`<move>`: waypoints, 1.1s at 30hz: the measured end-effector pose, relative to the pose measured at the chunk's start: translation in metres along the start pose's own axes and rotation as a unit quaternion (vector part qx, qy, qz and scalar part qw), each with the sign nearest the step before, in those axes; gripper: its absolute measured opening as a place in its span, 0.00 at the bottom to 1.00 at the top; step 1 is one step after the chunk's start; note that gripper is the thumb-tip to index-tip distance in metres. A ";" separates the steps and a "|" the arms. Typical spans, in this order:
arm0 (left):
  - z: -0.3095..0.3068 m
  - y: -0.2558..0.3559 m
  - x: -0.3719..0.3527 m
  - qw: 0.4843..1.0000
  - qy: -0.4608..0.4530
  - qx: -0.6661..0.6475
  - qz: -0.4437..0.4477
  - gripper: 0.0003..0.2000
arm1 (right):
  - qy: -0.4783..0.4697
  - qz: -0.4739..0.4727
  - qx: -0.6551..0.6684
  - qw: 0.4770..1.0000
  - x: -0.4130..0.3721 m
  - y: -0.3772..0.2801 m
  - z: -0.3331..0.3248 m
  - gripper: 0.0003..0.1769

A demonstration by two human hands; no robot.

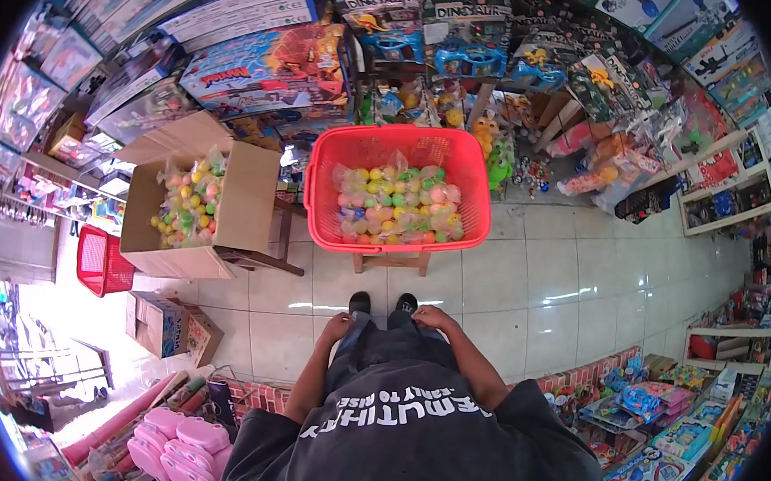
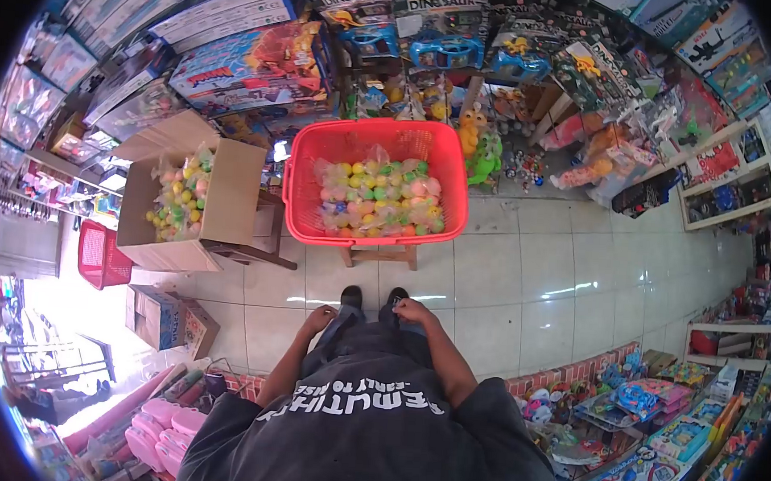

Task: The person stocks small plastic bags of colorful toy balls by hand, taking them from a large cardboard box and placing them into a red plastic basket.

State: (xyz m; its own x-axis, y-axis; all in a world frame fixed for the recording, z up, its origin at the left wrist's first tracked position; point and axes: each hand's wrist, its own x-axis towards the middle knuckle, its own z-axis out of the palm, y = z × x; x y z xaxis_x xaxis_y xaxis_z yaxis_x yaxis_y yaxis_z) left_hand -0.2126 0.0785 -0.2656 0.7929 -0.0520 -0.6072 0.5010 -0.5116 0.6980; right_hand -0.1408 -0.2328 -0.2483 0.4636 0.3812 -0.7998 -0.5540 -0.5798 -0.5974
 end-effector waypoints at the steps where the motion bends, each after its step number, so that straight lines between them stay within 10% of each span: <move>1: 0.001 -0.009 -0.004 1.000 0.006 -0.003 0.000 0.18 | -0.002 -0.003 -0.005 1.000 0.001 -0.001 -0.001 0.14; 12: -0.030 -0.064 -0.031 0.997 0.041 -0.069 -0.011 0.17 | 0.093 0.074 0.035 0.992 0.021 -0.004 0.034 0.15; 21: -0.107 -0.112 -0.081 0.965 0.070 -0.239 -0.085 0.14 | 0.167 -0.062 -0.121 0.977 0.069 -0.061 0.138 0.14; 33: -0.175 -0.157 -0.115 0.949 0.199 -0.245 0.015 0.13 | 0.024 -0.209 -0.215 0.954 0.113 -0.192 0.234 0.14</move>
State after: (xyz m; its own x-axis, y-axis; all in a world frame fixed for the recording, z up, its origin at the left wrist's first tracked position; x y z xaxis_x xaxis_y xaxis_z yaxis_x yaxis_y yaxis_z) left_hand -0.3217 0.3154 -0.2391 0.8291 0.3172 -0.4603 0.4995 -0.0506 0.8648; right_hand -0.1440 0.0899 -0.2379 0.6185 0.6160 -0.4879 0.0149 -0.6300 -0.7765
